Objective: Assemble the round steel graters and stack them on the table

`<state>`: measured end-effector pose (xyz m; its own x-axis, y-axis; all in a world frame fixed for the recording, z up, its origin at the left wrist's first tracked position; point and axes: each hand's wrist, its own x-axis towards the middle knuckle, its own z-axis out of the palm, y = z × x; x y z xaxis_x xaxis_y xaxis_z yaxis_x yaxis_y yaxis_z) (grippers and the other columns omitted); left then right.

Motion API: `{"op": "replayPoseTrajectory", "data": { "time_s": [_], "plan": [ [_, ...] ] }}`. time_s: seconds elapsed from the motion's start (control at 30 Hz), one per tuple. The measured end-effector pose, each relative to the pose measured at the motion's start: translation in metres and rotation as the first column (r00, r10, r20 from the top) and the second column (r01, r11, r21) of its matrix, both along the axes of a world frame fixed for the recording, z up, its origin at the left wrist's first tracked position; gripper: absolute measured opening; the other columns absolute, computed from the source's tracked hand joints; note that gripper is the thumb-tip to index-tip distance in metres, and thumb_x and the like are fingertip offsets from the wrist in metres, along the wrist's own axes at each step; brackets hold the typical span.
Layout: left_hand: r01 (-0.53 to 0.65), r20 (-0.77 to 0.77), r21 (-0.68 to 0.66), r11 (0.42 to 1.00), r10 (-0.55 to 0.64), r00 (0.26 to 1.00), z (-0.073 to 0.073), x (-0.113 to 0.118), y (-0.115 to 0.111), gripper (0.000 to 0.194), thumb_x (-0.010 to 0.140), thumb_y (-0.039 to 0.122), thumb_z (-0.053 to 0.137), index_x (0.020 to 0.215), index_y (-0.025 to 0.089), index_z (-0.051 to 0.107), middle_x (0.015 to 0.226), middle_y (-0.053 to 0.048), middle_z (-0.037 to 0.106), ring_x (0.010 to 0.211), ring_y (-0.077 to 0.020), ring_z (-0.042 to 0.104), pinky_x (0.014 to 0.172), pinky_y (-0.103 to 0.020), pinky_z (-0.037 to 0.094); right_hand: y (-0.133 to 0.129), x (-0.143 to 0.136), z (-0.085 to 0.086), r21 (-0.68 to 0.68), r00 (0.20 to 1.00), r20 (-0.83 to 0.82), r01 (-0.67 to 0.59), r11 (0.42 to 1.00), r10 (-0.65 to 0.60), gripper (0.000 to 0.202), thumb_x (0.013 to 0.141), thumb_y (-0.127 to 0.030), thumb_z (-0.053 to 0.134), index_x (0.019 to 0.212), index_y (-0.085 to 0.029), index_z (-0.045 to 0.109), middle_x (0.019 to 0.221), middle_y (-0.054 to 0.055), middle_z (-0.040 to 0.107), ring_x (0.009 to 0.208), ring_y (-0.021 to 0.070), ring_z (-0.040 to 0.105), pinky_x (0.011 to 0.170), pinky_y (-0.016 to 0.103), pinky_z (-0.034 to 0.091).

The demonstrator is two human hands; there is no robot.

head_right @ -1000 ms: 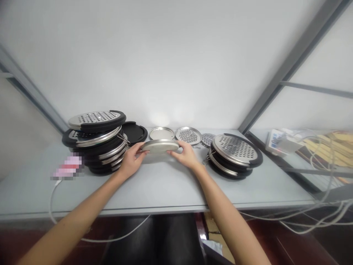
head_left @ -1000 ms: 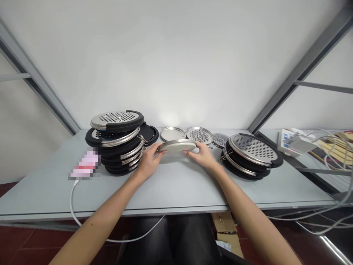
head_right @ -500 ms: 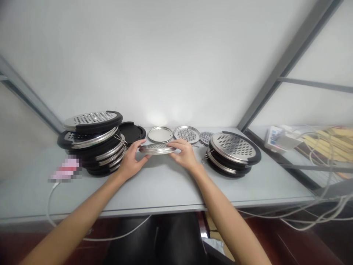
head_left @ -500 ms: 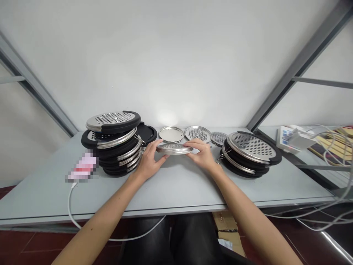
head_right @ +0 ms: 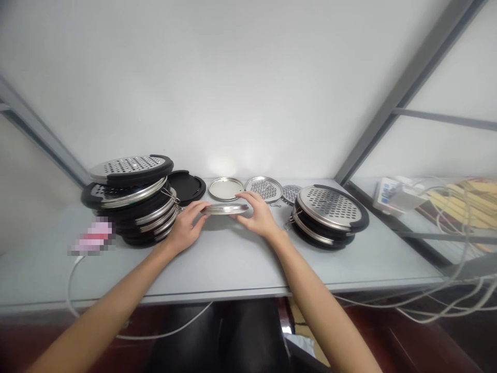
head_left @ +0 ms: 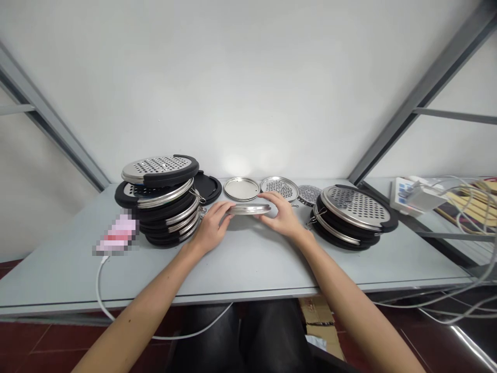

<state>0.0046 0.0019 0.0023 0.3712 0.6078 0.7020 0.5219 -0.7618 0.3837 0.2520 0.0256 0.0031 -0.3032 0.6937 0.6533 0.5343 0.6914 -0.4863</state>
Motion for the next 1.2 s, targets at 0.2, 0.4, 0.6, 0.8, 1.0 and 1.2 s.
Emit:
{"op": "replayPoseTrajectory", "data": {
  "time_s": [0.2, 0.4, 0.6, 0.8, 1.0, 1.2],
  "plan": [
    [-0.079, 0.059, -0.026, 0.996, 0.081, 0.995, 0.003, 0.0, 0.0, 0.029, 0.094, 0.018, 0.046, 0.123, 0.018, 0.051, 0.115, -0.01, 0.061, 0.107, -0.021, 0.06, 0.095, -0.038, 0.049, 0.002, 0.005, 0.001, -0.008, 0.996, 0.026, -0.088, 0.996, 0.089, 0.016, 0.084, -0.024, 0.062, 0.098, -0.024, 0.069, 0.097, 0.005, 0.072, 0.092, 0.0227, 0.064, 0.086, 0.041, 0.05],
    [-0.033, 0.002, -0.007, 0.999, 0.033, 0.999, 0.003, 0.002, -0.004, 0.045, 0.088, 0.028, 0.062, 0.13, 0.021, 0.049, 0.128, -0.011, 0.056, 0.121, -0.0247, 0.054, 0.102, -0.041, 0.046, -0.001, 0.003, 0.003, 0.082, 0.993, -0.061, -0.095, 0.992, 0.1, 0.02, 0.08, -0.022, 0.067, 0.1, -0.023, 0.071, 0.096, 0.006, 0.073, 0.09, 0.0219, 0.065, 0.084, 0.041, 0.051],
    [0.06, -0.036, -0.022, 0.998, -0.061, 0.997, 0.001, 0.0, -0.003, 0.034, 0.092, 0.029, 0.058, 0.126, 0.024, 0.056, 0.124, -0.009, 0.06, 0.115, -0.0222, 0.058, 0.099, -0.04, 0.05, -0.005, -0.001, 0.008, 0.064, 0.988, -0.119, -0.093, 0.994, 0.101, 0.019, 0.076, -0.025, 0.071, 0.094, -0.023, 0.072, 0.094, 0.006, 0.071, 0.088, 0.0217, 0.064, 0.083, 0.04, 0.051],
    [0.084, -0.039, -0.038, 0.996, -0.086, 0.996, 0.0, -0.002, -0.002, 0.032, 0.096, 0.028, 0.052, 0.127, 0.023, 0.056, 0.118, -0.009, 0.064, 0.109, -0.0212, 0.062, 0.096, -0.039, 0.051, -0.005, 0.003, 0.013, -0.026, 0.989, -0.083, -0.124, 0.992, 0.122, 0.032, 0.073, -0.033, 0.076, 0.103, -0.024, 0.071, 0.105, 0.007, 0.07, 0.101, 0.0249, 0.063, 0.093, 0.046, 0.048],
    [0.024, -0.026, -0.068, 0.997, -0.026, 0.999, 0.0, -0.002, -0.001, 0.035, 0.097, 0.03, 0.049, 0.13, 0.02, 0.052, 0.129, -0.011, 0.06, 0.121, -0.0235, 0.057, 0.103, -0.043, 0.047, -0.002, 0.003, 0.011, -0.117, 0.969, -0.151, -0.211, 0.97, 0.193, 0.032, 0.071, -0.038, 0.079, 0.1, -0.026, 0.075, 0.098, 0.007, 0.075, 0.104, 0.0261, 0.064, 0.095, 0.048, 0.049],
    [0.073, -0.031, -0.121, 0.99, -0.077, 0.997, 0.002, -0.002, -0.001, 0.034, 0.097, 0.033, 0.049, 0.129, 0.023, 0.054, 0.13, -0.009, 0.06, 0.122, -0.0221, 0.056, 0.106, -0.043, 0.044, -0.005, 0.001, 0.012, -0.113, 0.956, -0.191, -0.248, 0.962, 0.224, 0.032, 0.071, -0.035, 0.08, 0.1, -0.026, 0.075, 0.097, 0.006, 0.075, 0.096, 0.0245, 0.067, 0.09, 0.044, 0.051]
  ]
}}
